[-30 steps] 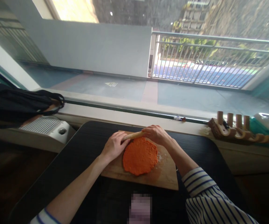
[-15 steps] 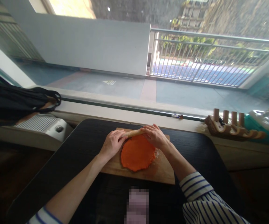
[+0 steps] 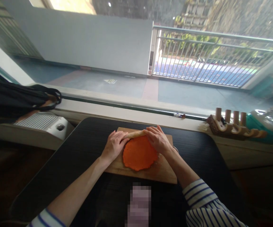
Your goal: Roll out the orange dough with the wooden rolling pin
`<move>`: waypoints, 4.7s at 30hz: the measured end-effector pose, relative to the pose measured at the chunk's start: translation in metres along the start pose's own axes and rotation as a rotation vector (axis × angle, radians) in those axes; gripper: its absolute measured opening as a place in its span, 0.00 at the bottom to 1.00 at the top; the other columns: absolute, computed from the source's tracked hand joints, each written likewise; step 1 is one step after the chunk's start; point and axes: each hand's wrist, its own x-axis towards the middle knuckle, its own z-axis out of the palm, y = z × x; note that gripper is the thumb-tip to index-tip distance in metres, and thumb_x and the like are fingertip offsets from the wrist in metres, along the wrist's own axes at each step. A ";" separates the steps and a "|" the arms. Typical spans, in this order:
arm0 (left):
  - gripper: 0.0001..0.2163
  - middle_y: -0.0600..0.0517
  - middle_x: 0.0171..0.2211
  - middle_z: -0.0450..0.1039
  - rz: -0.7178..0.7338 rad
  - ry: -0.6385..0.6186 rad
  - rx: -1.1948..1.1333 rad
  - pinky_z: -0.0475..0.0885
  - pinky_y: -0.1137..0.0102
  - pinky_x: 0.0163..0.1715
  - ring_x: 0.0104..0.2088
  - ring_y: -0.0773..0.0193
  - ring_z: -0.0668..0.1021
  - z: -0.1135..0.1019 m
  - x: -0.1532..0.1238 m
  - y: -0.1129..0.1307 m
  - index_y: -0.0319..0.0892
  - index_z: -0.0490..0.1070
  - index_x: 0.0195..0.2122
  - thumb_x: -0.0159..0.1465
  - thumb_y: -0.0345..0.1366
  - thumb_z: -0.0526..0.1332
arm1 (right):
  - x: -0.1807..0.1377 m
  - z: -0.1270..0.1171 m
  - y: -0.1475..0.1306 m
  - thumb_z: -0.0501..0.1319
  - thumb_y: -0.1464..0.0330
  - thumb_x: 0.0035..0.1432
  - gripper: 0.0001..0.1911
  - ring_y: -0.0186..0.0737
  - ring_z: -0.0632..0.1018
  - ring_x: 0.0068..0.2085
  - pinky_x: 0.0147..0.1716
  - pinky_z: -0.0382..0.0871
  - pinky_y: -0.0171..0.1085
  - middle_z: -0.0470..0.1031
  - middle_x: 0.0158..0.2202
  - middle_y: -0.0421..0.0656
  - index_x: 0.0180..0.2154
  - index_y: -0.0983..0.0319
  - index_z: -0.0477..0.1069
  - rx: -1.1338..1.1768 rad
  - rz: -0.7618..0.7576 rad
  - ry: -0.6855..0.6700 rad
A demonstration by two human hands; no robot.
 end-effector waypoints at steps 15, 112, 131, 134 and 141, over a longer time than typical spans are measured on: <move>0.10 0.50 0.42 0.79 0.088 0.012 -0.134 0.70 0.62 0.49 0.43 0.60 0.78 -0.011 0.001 -0.001 0.43 0.74 0.41 0.67 0.38 0.54 | 0.023 -0.033 -0.016 0.51 0.64 0.66 0.14 0.40 0.75 0.48 0.49 0.65 0.40 0.77 0.45 0.45 0.47 0.58 0.72 -0.045 0.102 -0.146; 0.20 0.39 0.58 0.66 -0.037 -0.085 0.286 0.54 0.47 0.59 0.60 0.49 0.64 0.006 0.036 -0.007 0.37 0.66 0.55 0.65 0.36 0.47 | 0.082 0.001 0.011 0.46 0.68 0.62 0.22 0.49 0.60 0.62 0.60 0.38 0.64 0.68 0.57 0.49 0.56 0.61 0.63 -0.144 0.045 -0.379; 0.22 0.39 0.56 0.68 0.103 -0.163 0.251 0.57 0.52 0.60 0.58 0.49 0.67 0.003 0.016 0.007 0.32 0.68 0.54 0.68 0.40 0.44 | 0.039 0.000 -0.004 0.43 0.68 0.64 0.25 0.48 0.60 0.63 0.62 0.46 0.57 0.63 0.61 0.51 0.60 0.66 0.58 -0.194 0.118 -0.278; 0.22 0.39 0.55 0.68 0.113 -0.155 0.234 0.56 0.51 0.60 0.58 0.48 0.67 0.002 0.013 0.010 0.32 0.68 0.53 0.68 0.40 0.45 | 0.033 -0.003 -0.009 0.43 0.68 0.64 0.26 0.48 0.59 0.64 0.62 0.46 0.56 0.62 0.61 0.51 0.61 0.67 0.57 -0.192 0.126 -0.287; 0.21 0.39 0.56 0.67 0.130 -0.117 0.216 0.56 0.53 0.60 0.58 0.50 0.68 0.004 0.002 0.014 0.34 0.68 0.53 0.68 0.41 0.46 | 0.019 -0.008 -0.016 0.41 0.66 0.65 0.28 0.47 0.55 0.65 0.62 0.44 0.55 0.57 0.64 0.50 0.63 0.69 0.53 -0.188 0.137 -0.292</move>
